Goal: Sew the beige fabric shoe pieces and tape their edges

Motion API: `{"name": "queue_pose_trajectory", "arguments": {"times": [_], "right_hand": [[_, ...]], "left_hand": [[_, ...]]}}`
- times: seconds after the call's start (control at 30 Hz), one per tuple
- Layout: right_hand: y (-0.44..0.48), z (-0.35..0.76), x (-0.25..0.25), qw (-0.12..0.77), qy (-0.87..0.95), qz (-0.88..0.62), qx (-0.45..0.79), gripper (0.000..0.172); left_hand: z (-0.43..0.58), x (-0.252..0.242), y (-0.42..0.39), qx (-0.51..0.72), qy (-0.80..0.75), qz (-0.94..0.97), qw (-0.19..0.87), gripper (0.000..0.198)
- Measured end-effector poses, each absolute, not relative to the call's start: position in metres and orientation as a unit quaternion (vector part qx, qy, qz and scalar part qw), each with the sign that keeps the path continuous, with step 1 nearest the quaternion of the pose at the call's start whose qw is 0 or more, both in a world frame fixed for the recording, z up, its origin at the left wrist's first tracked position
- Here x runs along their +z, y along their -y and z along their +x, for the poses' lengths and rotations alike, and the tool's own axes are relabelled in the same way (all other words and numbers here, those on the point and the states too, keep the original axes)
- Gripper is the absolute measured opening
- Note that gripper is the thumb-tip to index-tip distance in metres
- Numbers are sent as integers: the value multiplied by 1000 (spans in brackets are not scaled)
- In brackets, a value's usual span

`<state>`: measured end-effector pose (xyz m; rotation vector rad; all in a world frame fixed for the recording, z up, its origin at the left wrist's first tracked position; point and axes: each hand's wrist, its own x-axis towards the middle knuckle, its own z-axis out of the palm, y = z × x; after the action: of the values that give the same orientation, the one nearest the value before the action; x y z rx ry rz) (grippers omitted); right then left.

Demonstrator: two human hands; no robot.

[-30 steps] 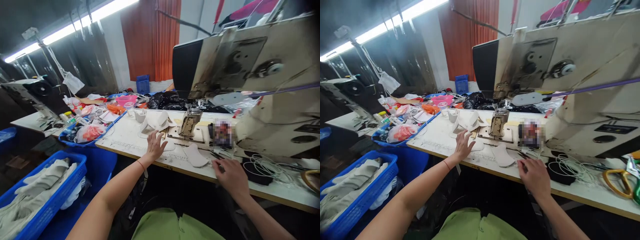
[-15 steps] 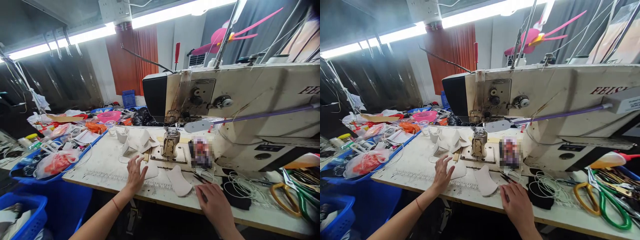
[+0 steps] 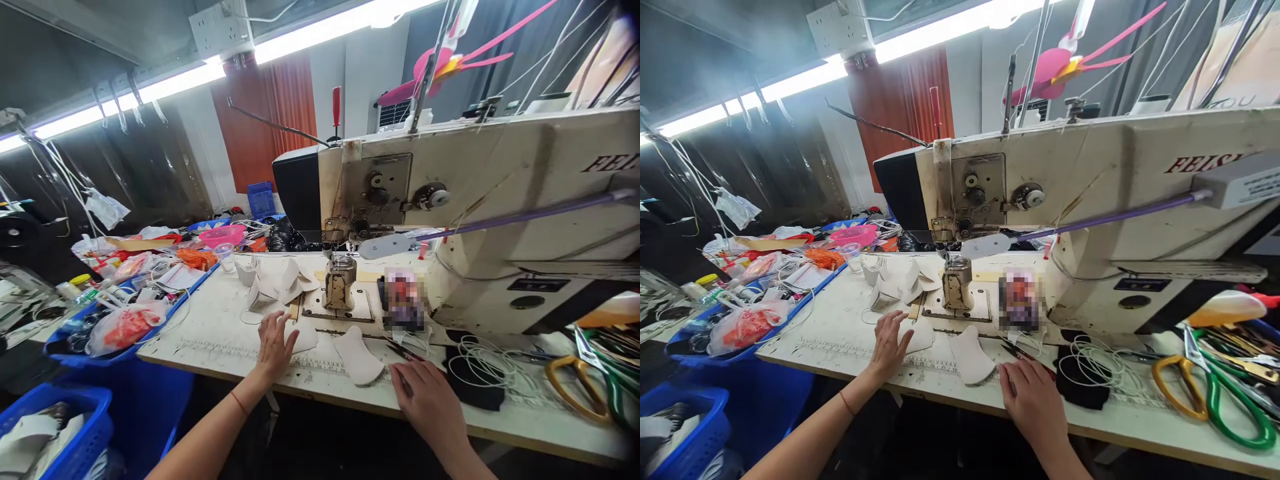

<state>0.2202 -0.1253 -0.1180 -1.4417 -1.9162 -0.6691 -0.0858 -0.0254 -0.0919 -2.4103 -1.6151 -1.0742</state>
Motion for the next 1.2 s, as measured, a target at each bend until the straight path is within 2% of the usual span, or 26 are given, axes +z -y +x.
{"name": "queue_pose_trajectory", "arguments": {"times": [0.83, 1.2], "right_hand": [[128, 219, -116, 334, 725, -539, -269, 18], [129, 216, -120, 318, 704, -583, -250, 18]], "left_hand": [[-85, -95, 21, -336, 493, -801, 50, 28], [-90, -99, 17, -310, 514, -798, 50, 29]]}}
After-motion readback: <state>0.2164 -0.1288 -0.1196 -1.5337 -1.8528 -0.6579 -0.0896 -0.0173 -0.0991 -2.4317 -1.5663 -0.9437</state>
